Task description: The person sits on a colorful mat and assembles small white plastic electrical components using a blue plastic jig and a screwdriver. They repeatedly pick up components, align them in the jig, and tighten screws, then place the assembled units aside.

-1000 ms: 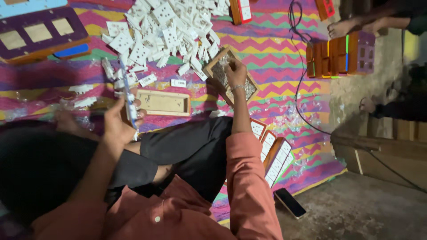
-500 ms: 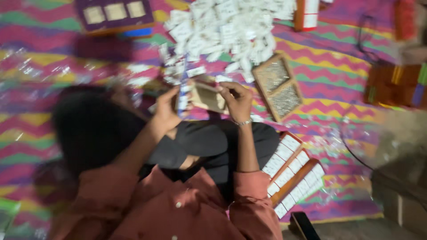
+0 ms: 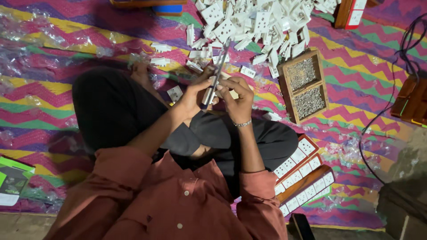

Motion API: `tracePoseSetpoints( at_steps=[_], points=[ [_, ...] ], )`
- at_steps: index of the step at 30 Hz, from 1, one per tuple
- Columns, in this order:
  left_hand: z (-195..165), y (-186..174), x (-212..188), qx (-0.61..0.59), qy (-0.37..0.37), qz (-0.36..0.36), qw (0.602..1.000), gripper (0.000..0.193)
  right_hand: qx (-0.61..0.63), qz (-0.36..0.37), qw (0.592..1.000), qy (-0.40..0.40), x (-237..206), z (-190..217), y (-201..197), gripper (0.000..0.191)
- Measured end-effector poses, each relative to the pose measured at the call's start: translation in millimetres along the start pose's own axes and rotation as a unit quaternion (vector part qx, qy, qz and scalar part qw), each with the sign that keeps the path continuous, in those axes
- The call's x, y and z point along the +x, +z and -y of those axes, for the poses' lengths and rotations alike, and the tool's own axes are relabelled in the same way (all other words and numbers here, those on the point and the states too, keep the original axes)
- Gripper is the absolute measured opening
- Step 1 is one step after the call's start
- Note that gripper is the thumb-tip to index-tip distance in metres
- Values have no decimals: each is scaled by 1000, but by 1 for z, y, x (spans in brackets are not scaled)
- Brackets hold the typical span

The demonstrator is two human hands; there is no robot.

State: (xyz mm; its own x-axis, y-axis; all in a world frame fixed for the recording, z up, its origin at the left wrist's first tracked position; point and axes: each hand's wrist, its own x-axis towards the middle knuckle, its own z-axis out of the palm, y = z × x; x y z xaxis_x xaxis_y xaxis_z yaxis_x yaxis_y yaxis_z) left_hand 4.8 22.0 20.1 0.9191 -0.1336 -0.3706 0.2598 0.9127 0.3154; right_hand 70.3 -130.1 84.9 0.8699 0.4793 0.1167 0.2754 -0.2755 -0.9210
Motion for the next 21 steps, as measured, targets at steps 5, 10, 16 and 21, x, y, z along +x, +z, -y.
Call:
tracePoseSetpoints(
  at_steps=[5, 10, 16, 21],
  points=[
    [3, -2, 0, 30, -5, 10, 999, 41, -8, -3, 1000, -10, 0, 4, 0, 16],
    [1, 1, -3, 35, -13, -3, 999, 46, -2, -10, 1000, -8, -4, 4, 0, 15],
    [-1, 6, -6, 40, -10, 11, 999, 43, 74, -9, 997, 30, -4, -8, 6, 13],
    [-1, 6, -6, 35, -18, 4, 999, 42, 169, -25, 980, 99, -5, -14, 10, 9]
  ],
)
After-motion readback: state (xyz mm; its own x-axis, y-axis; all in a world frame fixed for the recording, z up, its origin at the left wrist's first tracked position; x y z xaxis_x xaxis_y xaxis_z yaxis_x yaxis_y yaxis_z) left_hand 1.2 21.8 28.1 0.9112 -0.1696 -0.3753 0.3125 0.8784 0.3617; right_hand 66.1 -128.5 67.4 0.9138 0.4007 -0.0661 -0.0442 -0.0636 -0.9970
